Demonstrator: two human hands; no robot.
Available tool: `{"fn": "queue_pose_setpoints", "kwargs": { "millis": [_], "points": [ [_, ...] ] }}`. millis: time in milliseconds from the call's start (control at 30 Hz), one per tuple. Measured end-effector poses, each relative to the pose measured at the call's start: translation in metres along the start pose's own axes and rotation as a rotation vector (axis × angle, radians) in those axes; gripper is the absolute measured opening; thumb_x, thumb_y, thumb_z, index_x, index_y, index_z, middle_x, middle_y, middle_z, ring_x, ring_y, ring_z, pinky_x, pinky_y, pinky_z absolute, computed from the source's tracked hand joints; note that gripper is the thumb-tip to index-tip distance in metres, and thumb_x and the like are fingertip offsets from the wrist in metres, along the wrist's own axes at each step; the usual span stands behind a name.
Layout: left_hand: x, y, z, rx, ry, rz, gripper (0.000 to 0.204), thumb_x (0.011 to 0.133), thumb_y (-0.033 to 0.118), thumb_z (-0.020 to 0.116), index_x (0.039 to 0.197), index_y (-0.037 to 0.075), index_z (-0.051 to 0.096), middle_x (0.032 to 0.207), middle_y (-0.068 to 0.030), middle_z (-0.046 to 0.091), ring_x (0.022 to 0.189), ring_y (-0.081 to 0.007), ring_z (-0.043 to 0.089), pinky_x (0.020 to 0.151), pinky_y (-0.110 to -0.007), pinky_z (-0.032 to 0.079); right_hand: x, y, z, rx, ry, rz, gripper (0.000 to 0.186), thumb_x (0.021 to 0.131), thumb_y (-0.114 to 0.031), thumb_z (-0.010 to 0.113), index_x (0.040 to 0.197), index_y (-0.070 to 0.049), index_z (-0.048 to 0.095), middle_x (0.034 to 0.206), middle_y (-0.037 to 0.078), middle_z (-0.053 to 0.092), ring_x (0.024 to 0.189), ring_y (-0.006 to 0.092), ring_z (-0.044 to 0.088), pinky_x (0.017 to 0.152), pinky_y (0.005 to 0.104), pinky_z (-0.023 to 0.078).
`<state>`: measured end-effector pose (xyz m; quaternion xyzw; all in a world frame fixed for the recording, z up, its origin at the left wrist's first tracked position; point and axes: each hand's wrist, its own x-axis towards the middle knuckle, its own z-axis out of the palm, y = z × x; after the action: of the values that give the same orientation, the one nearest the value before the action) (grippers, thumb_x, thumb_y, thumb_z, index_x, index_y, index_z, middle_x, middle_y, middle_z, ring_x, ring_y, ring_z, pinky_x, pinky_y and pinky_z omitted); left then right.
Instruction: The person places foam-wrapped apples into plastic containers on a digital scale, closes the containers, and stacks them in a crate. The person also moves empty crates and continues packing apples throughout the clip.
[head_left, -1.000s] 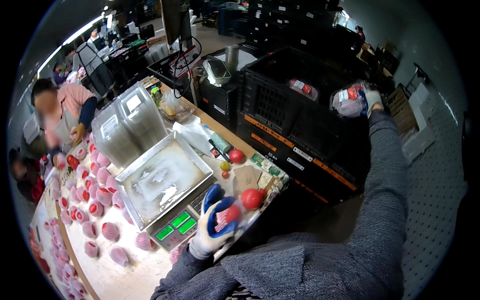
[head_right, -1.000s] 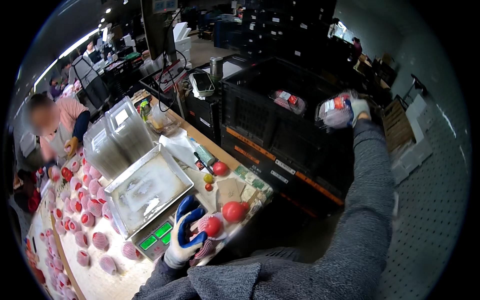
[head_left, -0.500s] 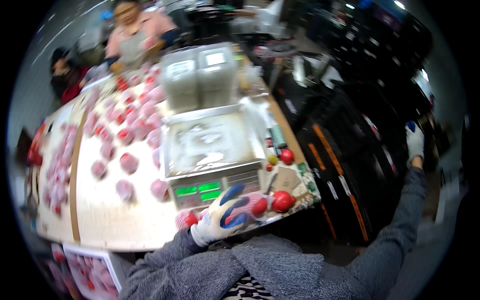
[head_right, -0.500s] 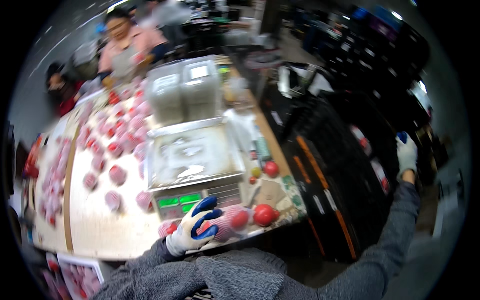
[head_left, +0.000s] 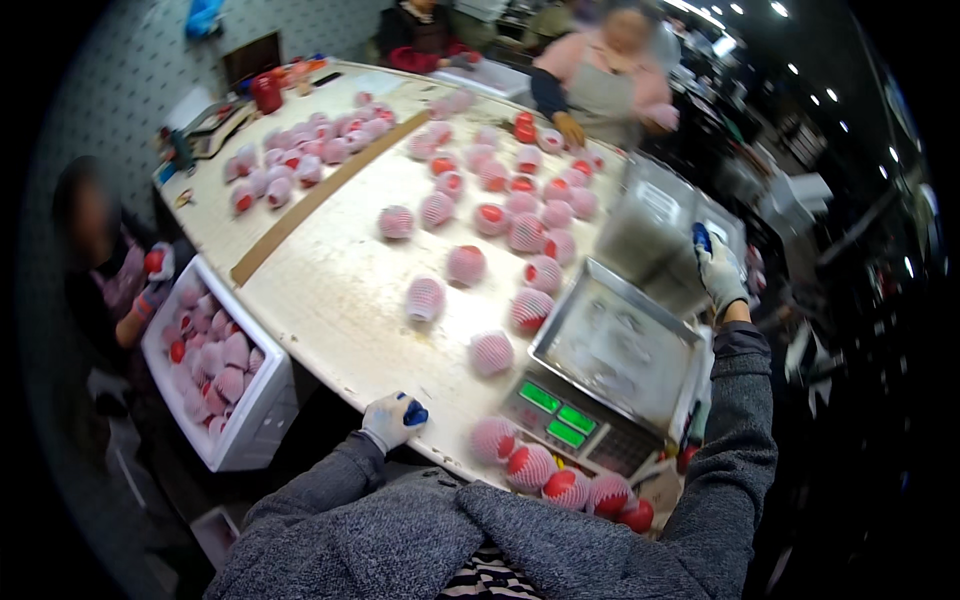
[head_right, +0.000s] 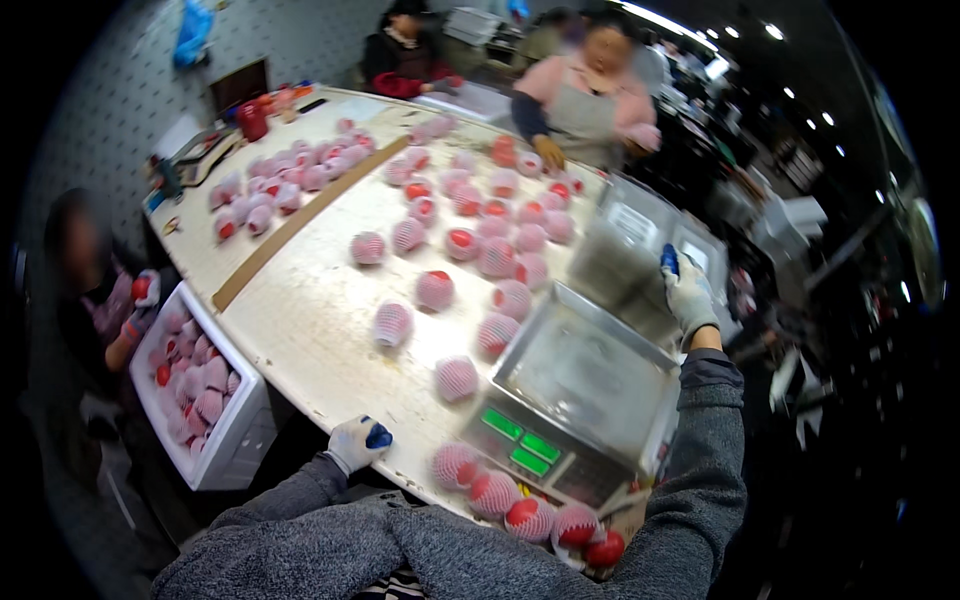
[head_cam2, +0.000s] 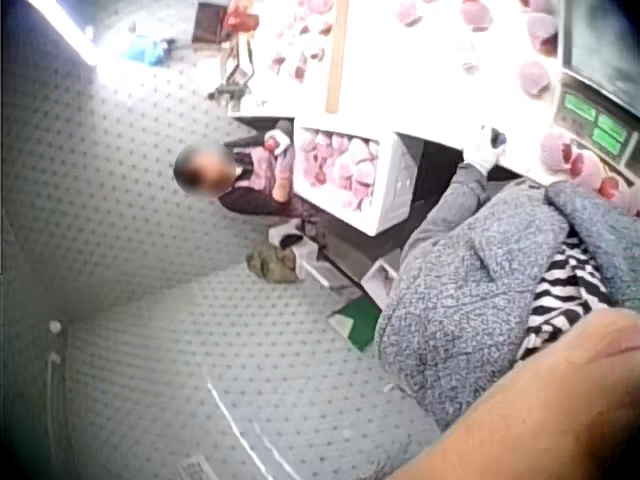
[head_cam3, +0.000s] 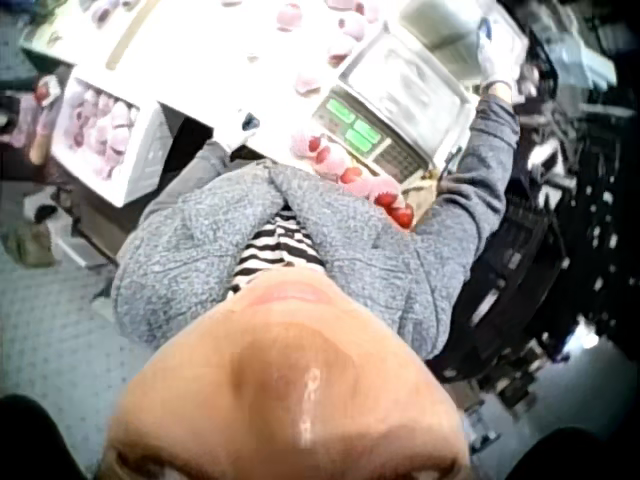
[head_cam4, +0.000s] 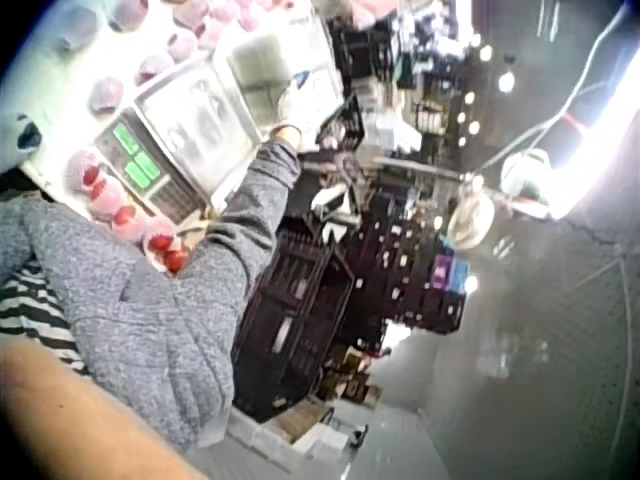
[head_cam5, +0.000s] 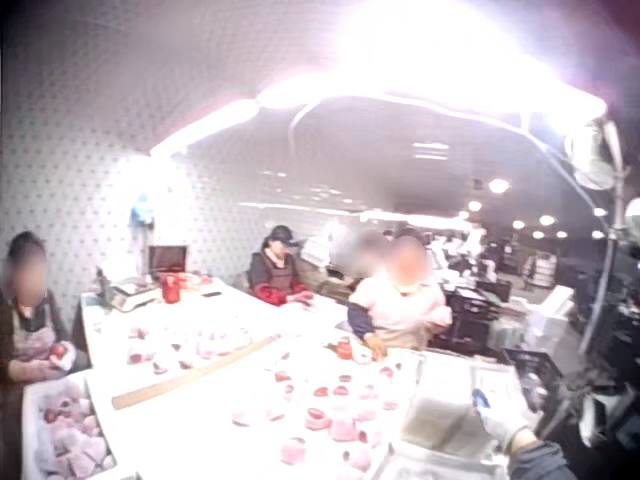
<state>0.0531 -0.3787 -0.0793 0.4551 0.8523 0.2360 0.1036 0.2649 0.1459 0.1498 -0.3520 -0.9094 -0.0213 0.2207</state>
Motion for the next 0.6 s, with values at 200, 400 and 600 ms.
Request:
{"fn": "queue_pose_setpoints", "kwargs": {
  "millis": [200,400,600],
  "points": [
    [-0.005,-0.009,0.021,0.082,0.174,0.079,0.023,0.073,0.033,0.068,0.072,0.011,0.06,0.075,-0.0088,0.058,0.067,-0.0292,0.06,0.061,-0.042,0.049,0.08,0.031,0.076,-0.182,-0.257,0.107,0.036,0.089,-0.033,0.049,0.112,-0.008,0.061,0.11,0.024,0.06,0.104,0.0419,0.055,0.093,0.0468,0.04],
    [-0.003,-0.007,0.015,0.079,0.094,0.054,0.024,0.073,0.034,0.066,0.075,0.012,0.06,0.078,-0.0089,0.058,0.07,-0.0295,0.061,0.064,-0.042,0.049,0.076,0.066,0.112,-0.16,0.015,0.142,0.028,0.086,-0.029,0.053,0.102,-0.01,0.067,0.102,0.02,0.064,0.097,0.0393,0.059,0.086,0.0463,0.044],
    [-0.003,-0.006,0.016,0.089,0.105,0.053,0.024,0.073,0.033,0.066,0.075,0.011,0.059,0.079,-0.0088,0.058,0.073,-0.0291,0.061,0.065,-0.041,0.048,0.083,0.104,0.127,0.921,0.369,0.407,0.027,0.087,-0.011,0.049,0.105,0.005,0.062,0.099,0.015,0.065,0.088,0.0274,0.062,0.084,0.0383,0.047]
  ]
}}
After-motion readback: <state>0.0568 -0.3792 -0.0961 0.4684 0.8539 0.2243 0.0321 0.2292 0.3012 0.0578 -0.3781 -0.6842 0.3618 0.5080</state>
